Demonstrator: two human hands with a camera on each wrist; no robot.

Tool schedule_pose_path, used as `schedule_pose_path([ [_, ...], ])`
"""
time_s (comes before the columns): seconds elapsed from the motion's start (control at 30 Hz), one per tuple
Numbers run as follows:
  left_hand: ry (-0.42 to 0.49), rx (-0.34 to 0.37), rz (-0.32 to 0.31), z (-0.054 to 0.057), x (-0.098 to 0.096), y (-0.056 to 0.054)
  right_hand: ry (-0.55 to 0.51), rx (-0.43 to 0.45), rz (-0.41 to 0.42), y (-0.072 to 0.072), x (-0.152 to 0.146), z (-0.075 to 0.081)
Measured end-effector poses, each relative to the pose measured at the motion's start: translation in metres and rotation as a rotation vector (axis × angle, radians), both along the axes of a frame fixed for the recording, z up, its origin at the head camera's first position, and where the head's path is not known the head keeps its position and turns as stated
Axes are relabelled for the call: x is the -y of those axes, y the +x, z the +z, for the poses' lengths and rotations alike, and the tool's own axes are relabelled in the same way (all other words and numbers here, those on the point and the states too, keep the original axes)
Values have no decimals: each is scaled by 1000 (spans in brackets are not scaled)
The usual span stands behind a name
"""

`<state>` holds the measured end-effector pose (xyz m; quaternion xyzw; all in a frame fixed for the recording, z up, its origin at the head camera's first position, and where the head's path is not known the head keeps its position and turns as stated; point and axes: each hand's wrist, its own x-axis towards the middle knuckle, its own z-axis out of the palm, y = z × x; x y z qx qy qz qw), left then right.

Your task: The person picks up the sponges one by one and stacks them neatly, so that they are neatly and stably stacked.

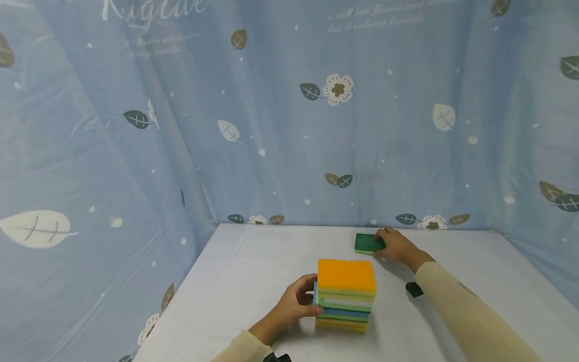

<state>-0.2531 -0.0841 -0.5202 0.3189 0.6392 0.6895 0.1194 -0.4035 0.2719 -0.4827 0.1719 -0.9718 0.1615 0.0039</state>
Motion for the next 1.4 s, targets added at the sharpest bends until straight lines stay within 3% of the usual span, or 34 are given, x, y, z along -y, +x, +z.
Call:
schedule_pose_path([
  [0.37, -30, 14, 3, 10, 1, -1, -3, -58, 98, 16, 3, 19],
  [0.6, -41, 30, -4, 27, 0, 8, -26, -72, 92, 30, 8, 29],
  [1.07, -38, 19, 1, 9, -1, 3, -74, -150, 136, 58, 16, 34],
  [1.4, -24, 35, 5, 10, 0, 5, -116, -189, 165, 72, 20, 49],
])
